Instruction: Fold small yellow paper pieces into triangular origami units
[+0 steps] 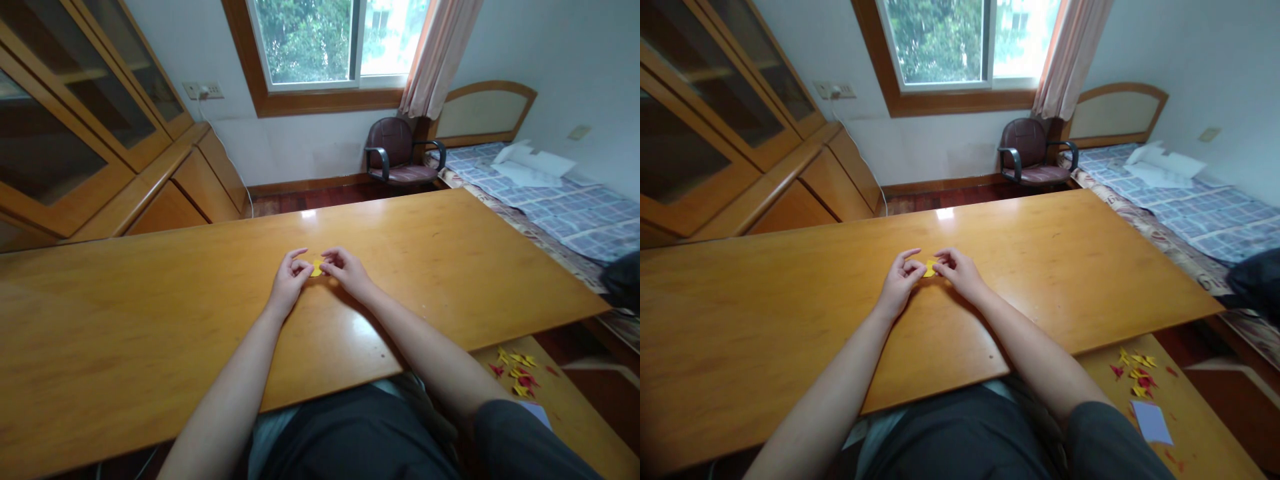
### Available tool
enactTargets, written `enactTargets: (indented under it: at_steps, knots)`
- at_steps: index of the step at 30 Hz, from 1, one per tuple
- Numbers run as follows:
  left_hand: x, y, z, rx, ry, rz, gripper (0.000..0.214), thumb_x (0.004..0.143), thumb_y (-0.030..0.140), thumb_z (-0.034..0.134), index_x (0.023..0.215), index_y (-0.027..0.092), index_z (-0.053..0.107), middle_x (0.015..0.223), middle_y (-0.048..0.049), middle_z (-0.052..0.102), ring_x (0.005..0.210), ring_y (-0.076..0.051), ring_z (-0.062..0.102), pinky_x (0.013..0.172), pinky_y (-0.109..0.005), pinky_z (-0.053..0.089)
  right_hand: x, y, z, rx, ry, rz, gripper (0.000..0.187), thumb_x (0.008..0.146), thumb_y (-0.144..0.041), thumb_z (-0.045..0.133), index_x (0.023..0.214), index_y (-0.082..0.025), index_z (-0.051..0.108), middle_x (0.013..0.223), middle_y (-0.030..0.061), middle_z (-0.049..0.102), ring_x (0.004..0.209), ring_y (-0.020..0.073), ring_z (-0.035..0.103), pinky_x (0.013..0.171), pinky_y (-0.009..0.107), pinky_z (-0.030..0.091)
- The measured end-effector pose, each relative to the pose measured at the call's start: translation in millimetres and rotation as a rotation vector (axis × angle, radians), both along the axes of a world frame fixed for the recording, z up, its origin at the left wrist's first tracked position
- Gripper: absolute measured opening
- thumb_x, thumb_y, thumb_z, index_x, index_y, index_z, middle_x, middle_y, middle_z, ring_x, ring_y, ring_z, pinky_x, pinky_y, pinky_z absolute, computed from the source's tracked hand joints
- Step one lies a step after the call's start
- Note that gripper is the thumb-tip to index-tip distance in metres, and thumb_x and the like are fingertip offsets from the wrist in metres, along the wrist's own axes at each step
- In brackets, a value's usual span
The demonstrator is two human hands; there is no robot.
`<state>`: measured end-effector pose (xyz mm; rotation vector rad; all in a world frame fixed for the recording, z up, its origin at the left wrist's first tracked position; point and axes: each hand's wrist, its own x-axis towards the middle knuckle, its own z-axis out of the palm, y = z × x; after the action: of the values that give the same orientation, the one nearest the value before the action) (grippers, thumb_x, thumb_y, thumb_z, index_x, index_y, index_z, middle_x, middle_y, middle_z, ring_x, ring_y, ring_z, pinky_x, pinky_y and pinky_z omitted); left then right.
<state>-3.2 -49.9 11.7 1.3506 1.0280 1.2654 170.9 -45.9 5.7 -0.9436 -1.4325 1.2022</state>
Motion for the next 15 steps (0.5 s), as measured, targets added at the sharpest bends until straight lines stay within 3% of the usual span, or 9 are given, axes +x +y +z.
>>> enactTargets:
  at_steps: [8,15]
  knots:
    - [0.2,0.0,-1.7,-0.065,-0.086,-0.022,0.048,0.075,0.034,0.072,0.117,0.019,0.054,0.076,0.0027,0.063,0.074,-0.014,0.064,0.077,-0.033,0.056,1.4,1.4,0.8,-0.068,0.098,-0.023,0.030,0.077,-0.035,0.070,0.099,-0.020,0.057,0.080,-0.0018,0.064,0.071,0.0126,0.065,0.072,0.027,0.052]
    - [-0.6,0.8,-1.5,-0.080,-0.062,0.027,0.047,0.073,0.034,0.073,0.113,0.017,0.054,0.073,0.0025,0.064,0.064,-0.013,0.066,0.070,-0.030,0.055,0.4,0.7,1.8,-0.099,0.104,-0.016,0.032,0.075,-0.035,0.071,0.099,-0.020,0.056,0.080,-0.0024,0.062,0.072,0.0131,0.066,0.073,0.029,0.053]
